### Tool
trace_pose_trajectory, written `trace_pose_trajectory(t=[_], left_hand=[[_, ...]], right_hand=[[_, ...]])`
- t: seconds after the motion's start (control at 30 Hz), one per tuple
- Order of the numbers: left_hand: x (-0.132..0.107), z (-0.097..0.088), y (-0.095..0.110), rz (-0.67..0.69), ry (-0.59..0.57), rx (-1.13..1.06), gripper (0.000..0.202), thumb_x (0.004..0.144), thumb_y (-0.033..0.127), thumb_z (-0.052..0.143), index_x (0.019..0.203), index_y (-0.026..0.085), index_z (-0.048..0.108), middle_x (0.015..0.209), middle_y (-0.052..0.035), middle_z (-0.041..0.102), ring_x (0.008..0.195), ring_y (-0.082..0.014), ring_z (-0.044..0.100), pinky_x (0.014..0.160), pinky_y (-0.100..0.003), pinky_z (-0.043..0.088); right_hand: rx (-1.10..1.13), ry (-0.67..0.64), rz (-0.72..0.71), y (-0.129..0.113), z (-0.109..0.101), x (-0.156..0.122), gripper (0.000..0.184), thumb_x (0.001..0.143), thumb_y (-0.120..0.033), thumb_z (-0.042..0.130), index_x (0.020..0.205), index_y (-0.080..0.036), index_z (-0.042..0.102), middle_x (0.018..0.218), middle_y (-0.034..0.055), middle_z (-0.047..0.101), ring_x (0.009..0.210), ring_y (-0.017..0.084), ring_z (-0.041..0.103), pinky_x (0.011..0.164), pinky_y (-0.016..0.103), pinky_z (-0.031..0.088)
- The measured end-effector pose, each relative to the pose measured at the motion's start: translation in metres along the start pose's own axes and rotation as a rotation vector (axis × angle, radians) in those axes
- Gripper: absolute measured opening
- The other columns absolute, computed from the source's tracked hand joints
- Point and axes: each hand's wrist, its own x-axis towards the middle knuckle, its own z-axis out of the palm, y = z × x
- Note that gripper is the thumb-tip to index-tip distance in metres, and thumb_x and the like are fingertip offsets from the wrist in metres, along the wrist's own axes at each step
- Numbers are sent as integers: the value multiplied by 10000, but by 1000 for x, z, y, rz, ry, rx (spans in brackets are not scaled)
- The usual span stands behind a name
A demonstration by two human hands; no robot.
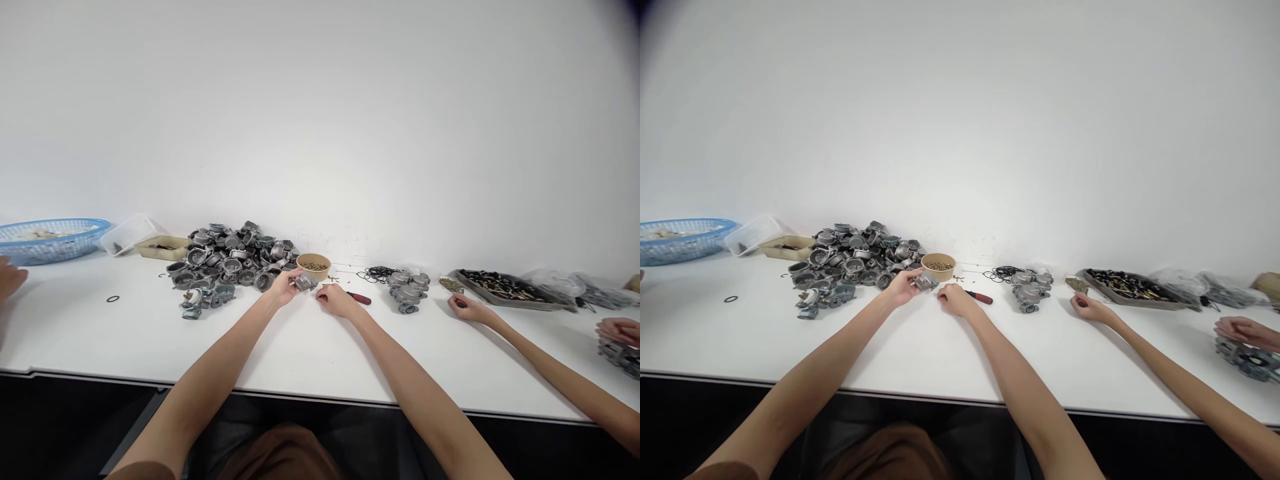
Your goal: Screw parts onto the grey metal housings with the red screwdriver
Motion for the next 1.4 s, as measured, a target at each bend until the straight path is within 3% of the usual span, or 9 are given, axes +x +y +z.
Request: trace_pose_trajectory(t=[0.23, 0.4, 0.53, 0.67, 0.8, 1.1, 1.4], left_hand=[[3, -1, -3, 31, 45, -19, 176, 860, 53, 595, 1001, 113, 682, 1008, -132, 659, 847, -208, 662, 775, -343, 611], [4, -1, -4, 33, 22, -25, 336, 815, 20, 546, 1106, 126, 678, 1070, -138, 663, 874, -214, 659, 776, -330, 596], [4, -2, -6, 48, 3, -26, 497, 762, 9, 538, 1232, 135, 642, 1103, -131, 666, 843, -193, 654, 763, -300, 578], [4, -3, -7, 80, -14, -6, 611, 741, 23, 539, 1336, 153, 588, 1110, -121, 670, 826, -178, 649, 736, -277, 563], [3, -2, -9, 102, -46, -8, 643, 743, 25, 550, 1370, 167, 566, 1095, -116, 673, 818, -173, 651, 737, -277, 555], [-2, 4, -21, 109, -88, 53, 591, 778, 52, 632, 1354, 170, 576, 1085, -100, 686, 827, -176, 667, 791, -316, 546], [-6, 10, -22, 138, -83, 51, 549, 783, 59, 682, 1311, 175, 586, 1106, -105, 696, 862, -182, 682, 817, -320, 540]], right_hand=[[9, 45, 20, 1, 2, 0, 203, 715, -76, 549, 627, -181, 699, 638, 18, 670, 603, 146, 518, 654, 256, 407], [256, 172, 132, 3, 0, -1, 198, 688, -114, 598, 722, -187, 779, 695, 25, 730, 622, 166, 609, 653, 265, 459], [481, 240, 224, 1, -3, -2, 164, 730, -231, 631, 758, -163, 778, 783, 57, 751, 708, 191, 666, 640, 262, 487], [606, 256, 306, -4, -5, -2, 206, 743, -339, 701, 788, -151, 771, 744, 69, 737, 707, 195, 676, 633, 270, 508], [730, 252, 285, -9, -3, 1, 252, 720, -371, 763, 830, -144, 762, 711, 68, 730, 698, 195, 686, 643, 286, 534], [783, 310, 303, -15, 2, 3, 221, 674, -327, 806, 796, -153, 743, 736, 73, 748, 710, 215, 711, 648, 304, 553], [755, 365, 303, -7, 5, 3, 247, 673, -336, 802, 836, -151, 777, 847, 97, 778, 806, 253, 738, 765, 360, 580]])
